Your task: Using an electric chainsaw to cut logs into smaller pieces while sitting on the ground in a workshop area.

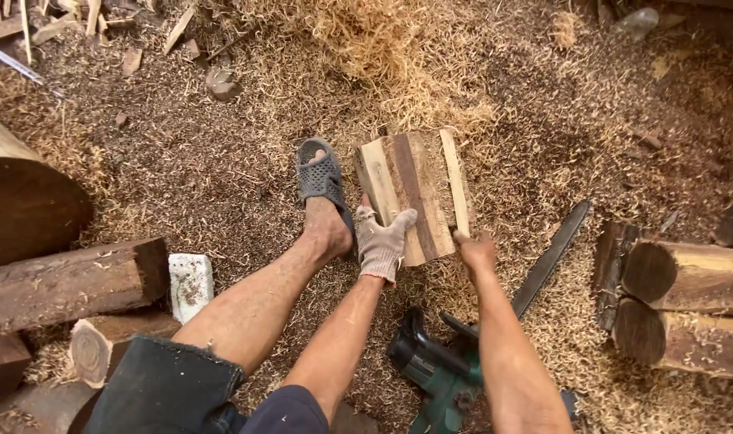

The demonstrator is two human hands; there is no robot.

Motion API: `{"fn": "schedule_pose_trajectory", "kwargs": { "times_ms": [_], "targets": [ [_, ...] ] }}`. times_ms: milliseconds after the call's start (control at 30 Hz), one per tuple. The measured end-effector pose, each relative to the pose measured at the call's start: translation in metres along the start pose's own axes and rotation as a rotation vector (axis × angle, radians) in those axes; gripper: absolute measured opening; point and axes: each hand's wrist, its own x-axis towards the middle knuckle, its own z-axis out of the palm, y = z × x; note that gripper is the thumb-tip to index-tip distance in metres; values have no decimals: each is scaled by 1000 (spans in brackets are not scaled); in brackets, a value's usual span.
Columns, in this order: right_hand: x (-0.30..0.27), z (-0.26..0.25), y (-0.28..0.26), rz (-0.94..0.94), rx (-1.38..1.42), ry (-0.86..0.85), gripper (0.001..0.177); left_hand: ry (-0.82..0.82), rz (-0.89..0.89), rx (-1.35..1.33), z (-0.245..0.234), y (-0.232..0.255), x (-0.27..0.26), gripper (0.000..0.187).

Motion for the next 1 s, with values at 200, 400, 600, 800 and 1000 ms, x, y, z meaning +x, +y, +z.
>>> {"fn": "schedule_pose_trajectory", "kwargs": {
  "times_ms": [200, 400, 600, 800, 1000],
  "targets": [
    [24, -14, 26, 39, 323, -238, 31, -22, -126, 224, -1, 24, 2, 128],
    [-23, -105, 49, -243, 907, -81, 30, -93, -146, 348, -12, 33, -4, 130],
    [-14, -166, 91, -304, 721, 382, 14, -150, -274, 273, -41, 59, -50, 106],
    [-163, -81, -145, -652, 398, -32, 21, -158, -262, 529, -45, 42, -84, 106],
    [-386, -43, -191, -816, -412, -617, 77, -323, 7, 690, -64, 65, -109, 81]
  ]
}}
